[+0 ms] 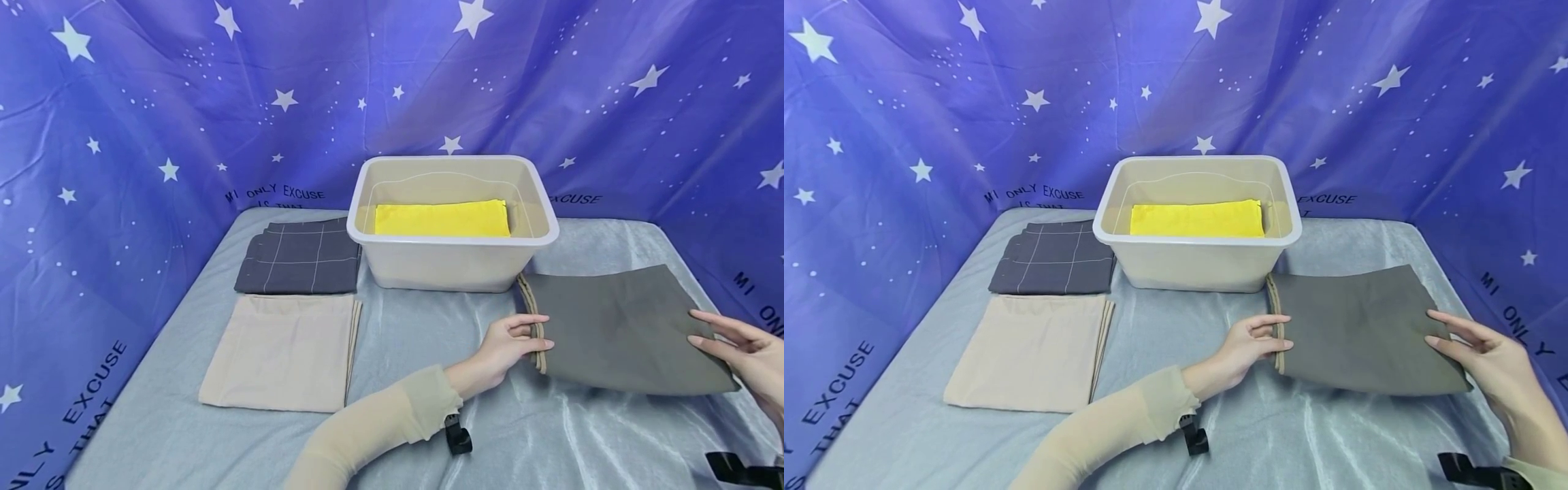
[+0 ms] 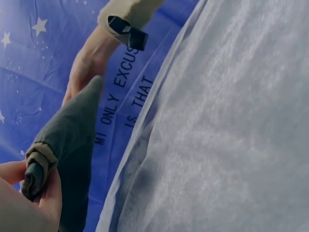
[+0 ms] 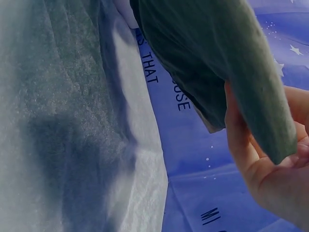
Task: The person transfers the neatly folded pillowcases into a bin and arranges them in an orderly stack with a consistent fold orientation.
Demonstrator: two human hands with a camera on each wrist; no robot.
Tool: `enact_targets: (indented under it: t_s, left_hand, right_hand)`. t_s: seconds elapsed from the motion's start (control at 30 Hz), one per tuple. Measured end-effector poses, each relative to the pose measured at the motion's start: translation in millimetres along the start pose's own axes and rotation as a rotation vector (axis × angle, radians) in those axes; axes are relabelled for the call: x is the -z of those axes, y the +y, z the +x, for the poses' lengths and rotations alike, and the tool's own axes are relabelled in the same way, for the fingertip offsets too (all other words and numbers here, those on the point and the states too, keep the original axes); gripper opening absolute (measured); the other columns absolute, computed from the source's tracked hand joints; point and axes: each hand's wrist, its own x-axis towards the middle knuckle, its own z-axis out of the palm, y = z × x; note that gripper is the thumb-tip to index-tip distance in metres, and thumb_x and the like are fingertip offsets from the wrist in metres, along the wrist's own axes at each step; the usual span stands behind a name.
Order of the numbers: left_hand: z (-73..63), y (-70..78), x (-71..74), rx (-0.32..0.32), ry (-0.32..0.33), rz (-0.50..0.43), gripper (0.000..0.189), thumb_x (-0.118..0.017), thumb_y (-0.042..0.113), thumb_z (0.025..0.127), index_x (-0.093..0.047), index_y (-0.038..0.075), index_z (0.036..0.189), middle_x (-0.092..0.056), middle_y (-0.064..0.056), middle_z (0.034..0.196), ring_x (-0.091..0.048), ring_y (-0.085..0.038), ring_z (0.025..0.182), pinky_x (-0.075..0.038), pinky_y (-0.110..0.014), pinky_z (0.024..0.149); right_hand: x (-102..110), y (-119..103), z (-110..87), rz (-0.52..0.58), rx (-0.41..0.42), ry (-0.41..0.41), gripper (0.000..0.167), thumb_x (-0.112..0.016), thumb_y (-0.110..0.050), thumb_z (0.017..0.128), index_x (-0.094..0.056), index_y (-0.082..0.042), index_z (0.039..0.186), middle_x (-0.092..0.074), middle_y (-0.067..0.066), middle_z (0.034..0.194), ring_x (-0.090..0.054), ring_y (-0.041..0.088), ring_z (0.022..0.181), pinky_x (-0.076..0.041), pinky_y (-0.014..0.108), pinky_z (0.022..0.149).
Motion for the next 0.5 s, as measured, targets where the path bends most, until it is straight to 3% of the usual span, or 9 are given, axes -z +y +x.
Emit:
enact_targets:
  t_s: [0.07,0.33,0.5]
  left_hand:
    - [-3.5,0.5,1.0,0.011,-0.002,-0.002,0.035,-0.068,-0.005,0.071,-0.068,0.019,0.097,-0.065,0.004,0.082,-0.054,-0.006,0.059,-0.041,-0.019,0.051]
    - [-14.8,3.7,5.2,0.009,-0.013,-0.006,0.038,-0.066,-0.010,0.069,-0.068,0.015,0.098,-0.064,0.004,0.082,-0.047,-0.005,0.050,-0.039,-0.020,0.051]
    - [-20.2,5.6,9.6,0.010,-0.019,0.016,0.041,-0.065,-0.012,0.069,-0.067,0.016,0.098,-0.064,0.006,0.086,-0.034,-0.007,0.044,-0.040,-0.020,0.053]
  right_hand:
    - [-1.4,-1.9,-1.9,0.032,-0.018,-0.008,0.047,-0.057,0.015,0.076,-0.064,-0.016,0.111,-0.058,-0.026,0.093,-0.061,-0.001,0.068,-0.046,0.016,0.049]
    - [-10.4,-7.0,-7.8,0.163,-0.007,-0.070,0.047,-0.053,0.019,0.077,-0.065,-0.014,0.109,-0.064,-0.016,0.095,-0.063,0.006,0.065,-0.048,0.019,0.049]
    - [-15.8,-11.4,-9.4,0.151,0.006,-0.089,0.047,-0.052,0.019,0.077,-0.065,-0.014,0.109,-0.066,-0.010,0.090,-0.063,0.008,0.061,-0.048,0.020,0.047]
